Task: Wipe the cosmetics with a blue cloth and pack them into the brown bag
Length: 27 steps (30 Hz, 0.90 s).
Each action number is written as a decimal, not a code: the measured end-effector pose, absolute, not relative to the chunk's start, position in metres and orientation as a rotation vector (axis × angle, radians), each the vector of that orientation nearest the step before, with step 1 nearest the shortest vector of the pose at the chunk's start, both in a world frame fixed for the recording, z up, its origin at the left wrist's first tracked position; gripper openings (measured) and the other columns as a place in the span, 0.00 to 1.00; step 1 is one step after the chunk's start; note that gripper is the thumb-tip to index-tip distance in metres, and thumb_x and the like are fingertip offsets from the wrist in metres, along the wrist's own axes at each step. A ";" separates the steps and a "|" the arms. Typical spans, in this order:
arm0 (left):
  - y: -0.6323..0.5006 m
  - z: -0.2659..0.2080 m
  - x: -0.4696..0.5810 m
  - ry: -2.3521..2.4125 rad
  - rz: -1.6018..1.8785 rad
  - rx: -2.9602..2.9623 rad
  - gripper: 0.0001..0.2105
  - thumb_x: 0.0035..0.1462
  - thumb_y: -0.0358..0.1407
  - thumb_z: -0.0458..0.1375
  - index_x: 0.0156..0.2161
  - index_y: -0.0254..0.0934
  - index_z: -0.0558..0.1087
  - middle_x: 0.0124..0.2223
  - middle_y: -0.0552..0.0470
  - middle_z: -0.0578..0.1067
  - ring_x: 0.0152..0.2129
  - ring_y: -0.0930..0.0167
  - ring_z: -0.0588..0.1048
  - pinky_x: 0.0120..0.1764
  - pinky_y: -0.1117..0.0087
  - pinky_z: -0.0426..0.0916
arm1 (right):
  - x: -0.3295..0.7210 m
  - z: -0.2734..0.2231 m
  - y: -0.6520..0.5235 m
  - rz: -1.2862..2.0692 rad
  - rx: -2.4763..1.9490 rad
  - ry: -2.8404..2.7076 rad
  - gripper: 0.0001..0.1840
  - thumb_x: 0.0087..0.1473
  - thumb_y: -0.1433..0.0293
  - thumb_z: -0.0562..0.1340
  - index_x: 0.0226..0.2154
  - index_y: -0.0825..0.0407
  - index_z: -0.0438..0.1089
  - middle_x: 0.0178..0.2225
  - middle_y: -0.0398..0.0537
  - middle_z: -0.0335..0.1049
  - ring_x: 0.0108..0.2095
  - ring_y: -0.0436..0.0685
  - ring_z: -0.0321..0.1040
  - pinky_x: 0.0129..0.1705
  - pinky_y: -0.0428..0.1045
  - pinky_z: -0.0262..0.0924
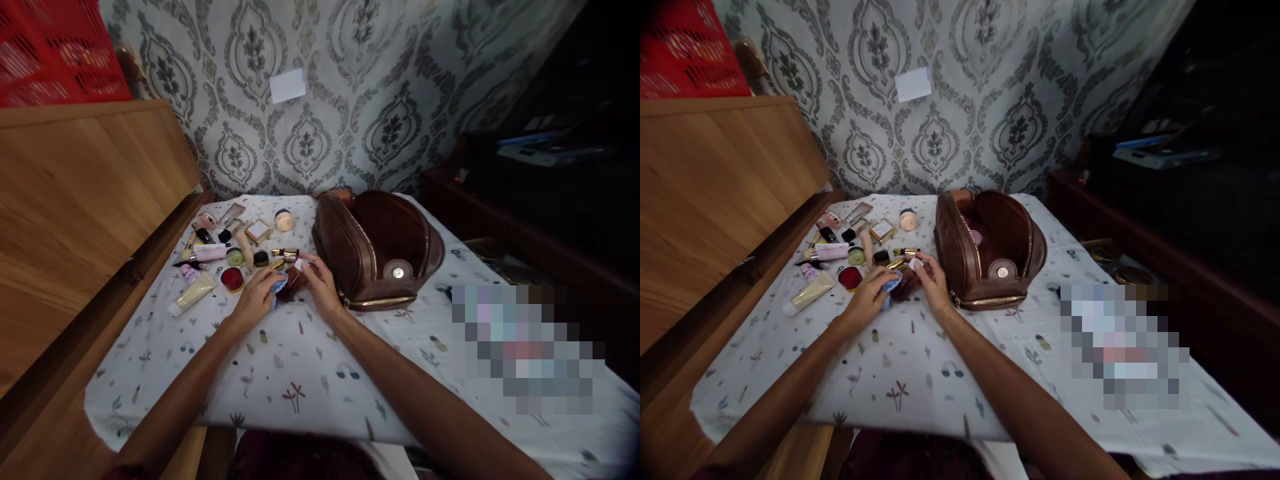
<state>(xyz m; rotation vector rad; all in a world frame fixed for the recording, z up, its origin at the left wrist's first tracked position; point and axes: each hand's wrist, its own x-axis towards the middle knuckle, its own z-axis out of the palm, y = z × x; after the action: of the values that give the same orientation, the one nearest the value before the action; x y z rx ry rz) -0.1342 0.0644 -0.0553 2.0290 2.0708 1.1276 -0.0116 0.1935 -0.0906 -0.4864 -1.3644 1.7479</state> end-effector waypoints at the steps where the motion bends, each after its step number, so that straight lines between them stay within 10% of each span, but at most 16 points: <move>1: 0.059 -0.057 -0.136 2.068 1.094 2.045 0.21 0.53 0.21 0.49 0.47 0.40 0.75 0.47 0.46 0.74 0.47 0.63 0.72 0.51 0.62 0.68 | -0.012 -0.092 0.194 1.739 -0.491 -1.361 0.26 0.50 0.48 0.65 0.45 0.48 0.72 0.33 0.44 0.73 0.31 0.54 0.68 0.33 0.49 0.63; 16: 0.077 -0.043 -0.129 1.985 1.284 1.960 0.22 0.56 0.22 0.49 0.52 0.38 0.73 0.51 0.46 0.74 0.51 0.64 0.72 0.57 0.62 0.66 | 0.000 -0.091 0.196 1.731 -0.449 -1.455 0.25 0.48 0.50 0.69 0.44 0.48 0.79 0.47 0.48 0.78 0.48 0.61 0.72 0.55 0.57 0.61; 27: 0.037 -0.059 -0.138 1.978 1.041 1.904 0.19 0.58 0.24 0.50 0.51 0.38 0.74 0.47 0.46 0.78 0.45 0.64 0.75 0.51 0.60 0.70 | 0.001 -0.086 0.195 1.911 -0.502 -1.370 0.24 0.42 0.54 0.73 0.41 0.48 0.79 0.37 0.44 0.78 0.35 0.54 0.71 0.38 0.49 0.64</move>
<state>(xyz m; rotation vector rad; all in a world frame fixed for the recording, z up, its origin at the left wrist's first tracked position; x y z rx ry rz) -0.1378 0.0372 -0.0585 1.9041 1.9778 1.0409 0.0011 0.1952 -0.0858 -0.5022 -1.3698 1.9107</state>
